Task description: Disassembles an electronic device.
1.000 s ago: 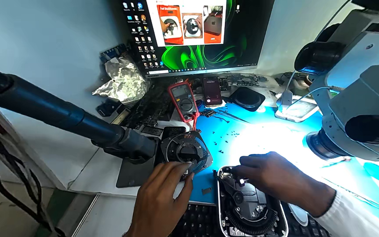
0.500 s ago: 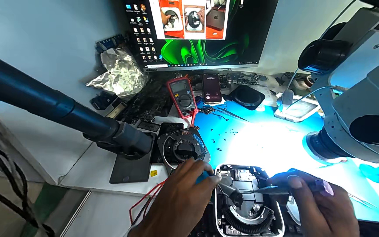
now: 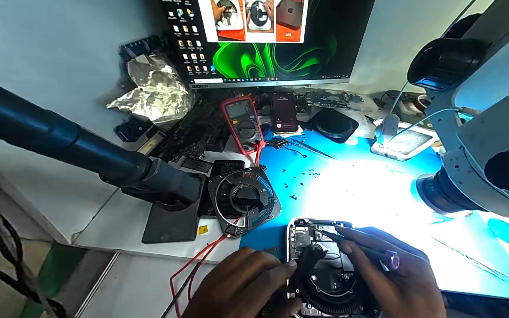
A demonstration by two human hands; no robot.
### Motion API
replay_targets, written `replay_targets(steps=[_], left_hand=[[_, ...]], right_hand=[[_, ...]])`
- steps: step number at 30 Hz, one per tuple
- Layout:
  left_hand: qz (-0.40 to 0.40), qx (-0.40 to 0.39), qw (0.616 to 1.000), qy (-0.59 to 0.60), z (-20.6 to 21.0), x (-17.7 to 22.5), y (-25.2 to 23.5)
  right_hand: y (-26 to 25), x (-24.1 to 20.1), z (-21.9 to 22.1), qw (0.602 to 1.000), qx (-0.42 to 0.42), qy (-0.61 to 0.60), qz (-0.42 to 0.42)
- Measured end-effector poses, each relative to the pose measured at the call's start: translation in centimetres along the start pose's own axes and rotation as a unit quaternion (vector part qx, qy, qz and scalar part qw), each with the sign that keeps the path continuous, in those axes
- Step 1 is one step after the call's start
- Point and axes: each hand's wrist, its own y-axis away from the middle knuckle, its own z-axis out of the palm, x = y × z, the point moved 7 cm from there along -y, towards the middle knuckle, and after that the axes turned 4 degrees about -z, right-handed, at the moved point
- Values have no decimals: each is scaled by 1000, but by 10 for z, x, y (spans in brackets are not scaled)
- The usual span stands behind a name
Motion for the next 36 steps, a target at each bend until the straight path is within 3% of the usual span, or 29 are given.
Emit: replay_targets(steps=[7, 19, 36], left_hand=[[-21, 129, 990, -61, -6, -23, -20], [-34, 115, 988, -102, 12, -33, -29], [-56, 141, 981, -119, -11, -43, -13]], right_hand=[[2, -1, 0, 999, -6, -31, -11], [4, -10, -2, 999, -13, -26, -42], [4, -12, -12, 999, 0, -9, -37]])
